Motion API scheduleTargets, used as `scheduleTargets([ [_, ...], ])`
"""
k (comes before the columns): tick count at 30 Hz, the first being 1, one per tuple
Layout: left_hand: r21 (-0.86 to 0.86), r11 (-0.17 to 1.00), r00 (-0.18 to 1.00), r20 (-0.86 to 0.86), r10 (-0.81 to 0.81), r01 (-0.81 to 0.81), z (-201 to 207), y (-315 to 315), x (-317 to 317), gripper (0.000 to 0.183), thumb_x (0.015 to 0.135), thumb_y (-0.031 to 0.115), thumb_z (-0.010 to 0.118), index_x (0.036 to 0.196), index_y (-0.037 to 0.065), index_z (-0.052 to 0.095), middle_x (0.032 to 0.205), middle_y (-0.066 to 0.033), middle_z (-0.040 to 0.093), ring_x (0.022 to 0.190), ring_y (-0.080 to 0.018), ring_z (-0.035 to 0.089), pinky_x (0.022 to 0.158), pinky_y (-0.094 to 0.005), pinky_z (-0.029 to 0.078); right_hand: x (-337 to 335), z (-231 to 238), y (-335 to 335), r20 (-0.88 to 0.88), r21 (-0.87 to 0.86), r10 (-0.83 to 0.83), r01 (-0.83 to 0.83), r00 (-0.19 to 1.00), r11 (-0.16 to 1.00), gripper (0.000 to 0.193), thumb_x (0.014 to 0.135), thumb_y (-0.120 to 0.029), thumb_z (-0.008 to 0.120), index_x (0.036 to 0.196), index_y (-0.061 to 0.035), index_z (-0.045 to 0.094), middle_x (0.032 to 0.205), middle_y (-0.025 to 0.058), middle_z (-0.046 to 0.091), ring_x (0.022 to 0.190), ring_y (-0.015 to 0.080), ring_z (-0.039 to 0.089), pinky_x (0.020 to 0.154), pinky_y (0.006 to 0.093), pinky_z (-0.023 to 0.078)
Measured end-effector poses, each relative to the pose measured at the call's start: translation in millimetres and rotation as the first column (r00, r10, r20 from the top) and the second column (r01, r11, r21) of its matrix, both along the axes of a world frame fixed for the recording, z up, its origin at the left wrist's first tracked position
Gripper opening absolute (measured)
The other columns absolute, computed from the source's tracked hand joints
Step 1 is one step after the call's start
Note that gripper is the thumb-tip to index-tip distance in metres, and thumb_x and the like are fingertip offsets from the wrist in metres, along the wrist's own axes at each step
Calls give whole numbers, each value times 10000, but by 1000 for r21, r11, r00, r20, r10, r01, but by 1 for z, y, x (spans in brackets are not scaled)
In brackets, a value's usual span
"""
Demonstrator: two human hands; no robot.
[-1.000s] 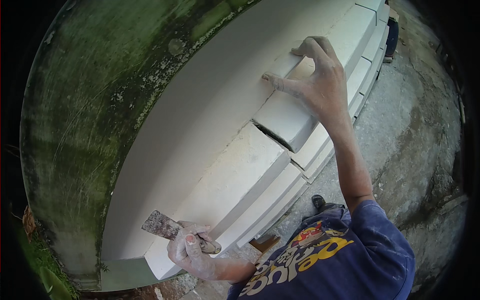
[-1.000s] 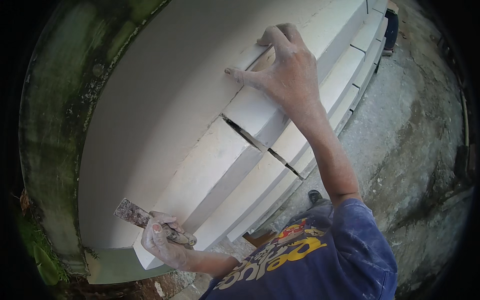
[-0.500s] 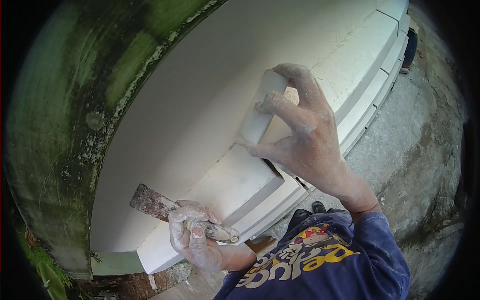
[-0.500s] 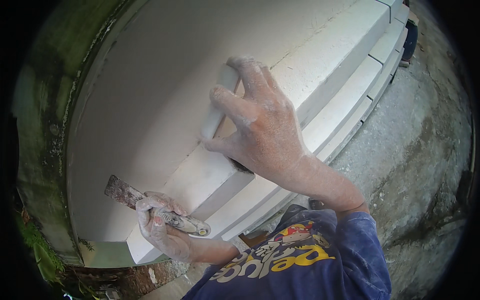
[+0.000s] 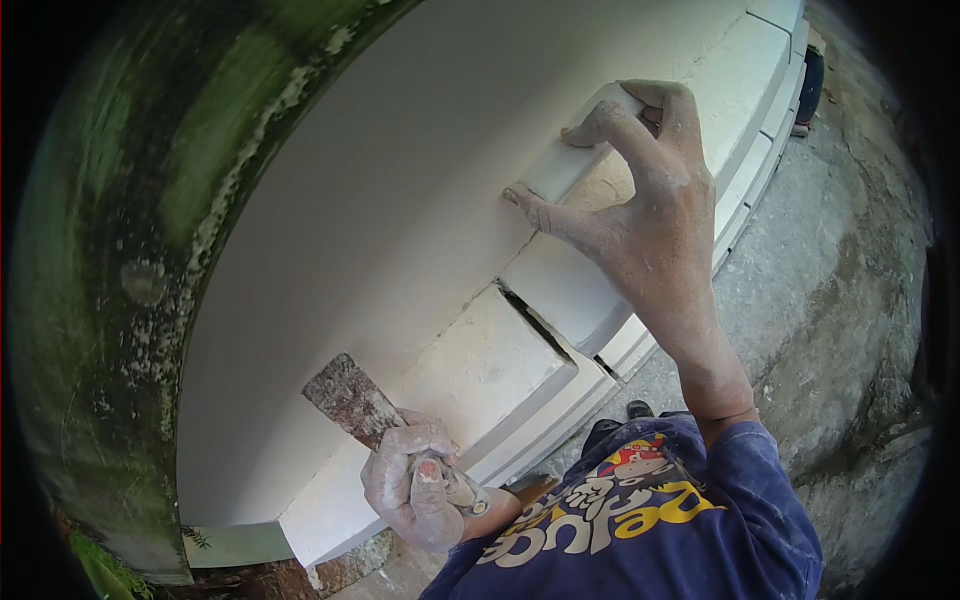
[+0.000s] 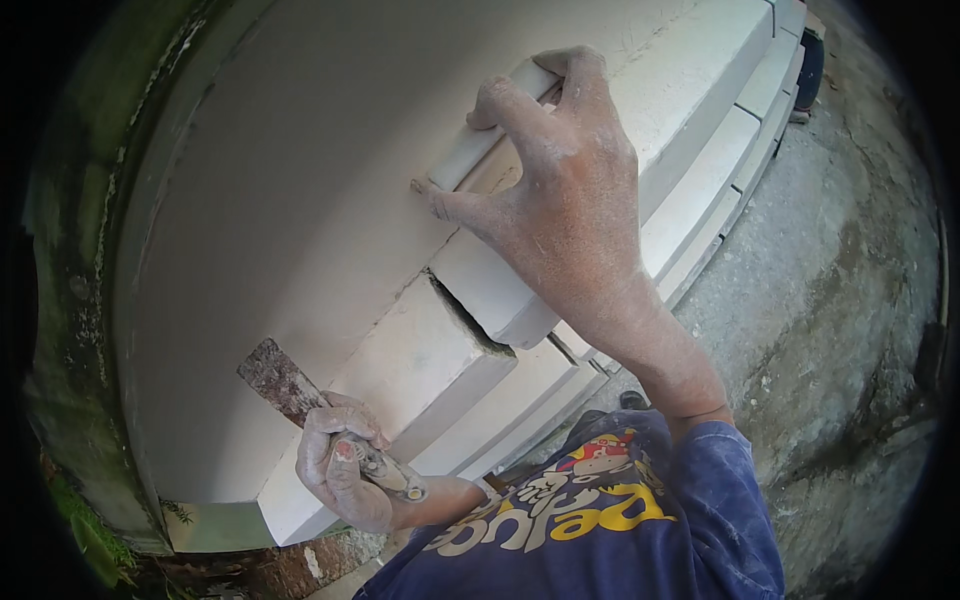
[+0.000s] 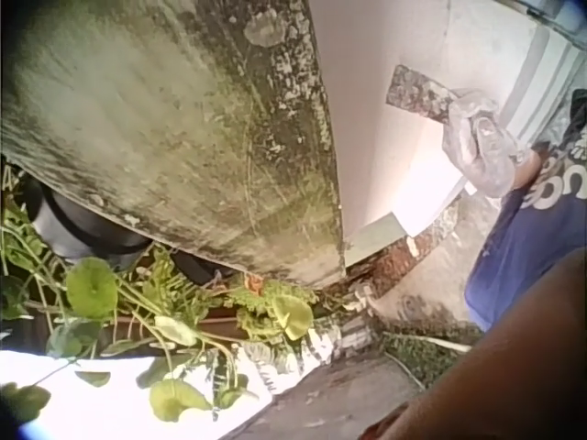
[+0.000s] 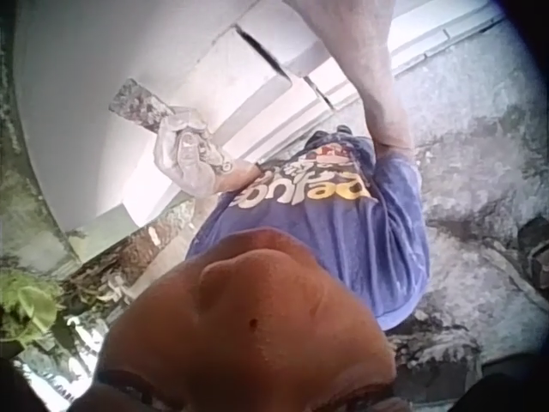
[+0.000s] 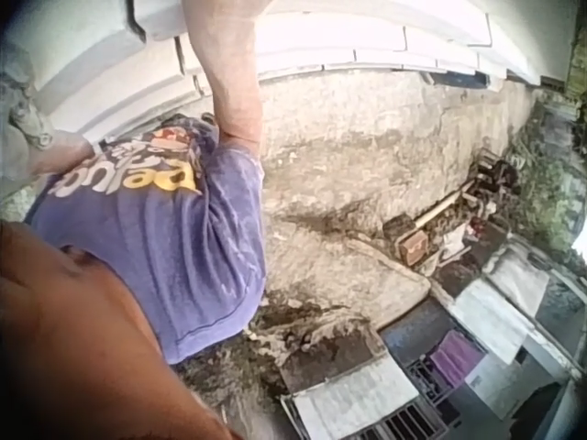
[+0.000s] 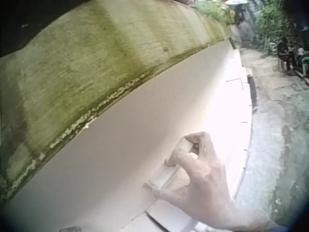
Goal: Filling cracks and smoothing a wall surface using a scraper and a sanding block.
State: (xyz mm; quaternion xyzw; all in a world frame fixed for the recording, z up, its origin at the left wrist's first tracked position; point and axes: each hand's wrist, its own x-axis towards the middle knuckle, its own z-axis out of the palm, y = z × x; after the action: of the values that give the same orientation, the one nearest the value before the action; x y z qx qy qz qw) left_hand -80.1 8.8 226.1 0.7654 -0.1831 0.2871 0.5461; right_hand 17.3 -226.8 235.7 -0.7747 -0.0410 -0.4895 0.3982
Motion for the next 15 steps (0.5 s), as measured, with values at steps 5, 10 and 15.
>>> scheduleTargets([
  [5, 0, 1000, 1000, 23, -6, 6, -1, -2, 5, 351, 885, 280, 573, 738, -39, 576, 616, -111, 492, 639, -196, 472, 586, -287, 369, -6, -3, 16, 25, -64, 41, -39, 999, 997, 459, 655, -307, 942, 958, -66, 697, 1229, 149, 513, 1130, 308, 603, 925, 419, 594],
  [10, 23, 999, 997, 69, -34, 33, -3, 1, 2, 369, 883, 305, 588, 715, -23, 573, 572, -127, 506, 644, -230, 491, 682, -346, 402, 5, 2, -11, -40, 26, -99, 101, 994, 995, 453, 642, -302, 948, 938, -63, 702, 1236, 146, 526, 1115, 288, 607, 931, 430, 583],
  [15, 4, 999, 996, 77, -49, 49, -3, 7, 3, 363, 885, 304, 590, 728, -23, 572, 587, -136, 530, 638, -233, 489, 687, -359, 405, -2, -2, 13, 12, -53, -64, 64, 998, 997, 459, 648, -305, 949, 941, -52, 702, 1234, 171, 526, 1121, 310, 621, 921, 442, 587],
])
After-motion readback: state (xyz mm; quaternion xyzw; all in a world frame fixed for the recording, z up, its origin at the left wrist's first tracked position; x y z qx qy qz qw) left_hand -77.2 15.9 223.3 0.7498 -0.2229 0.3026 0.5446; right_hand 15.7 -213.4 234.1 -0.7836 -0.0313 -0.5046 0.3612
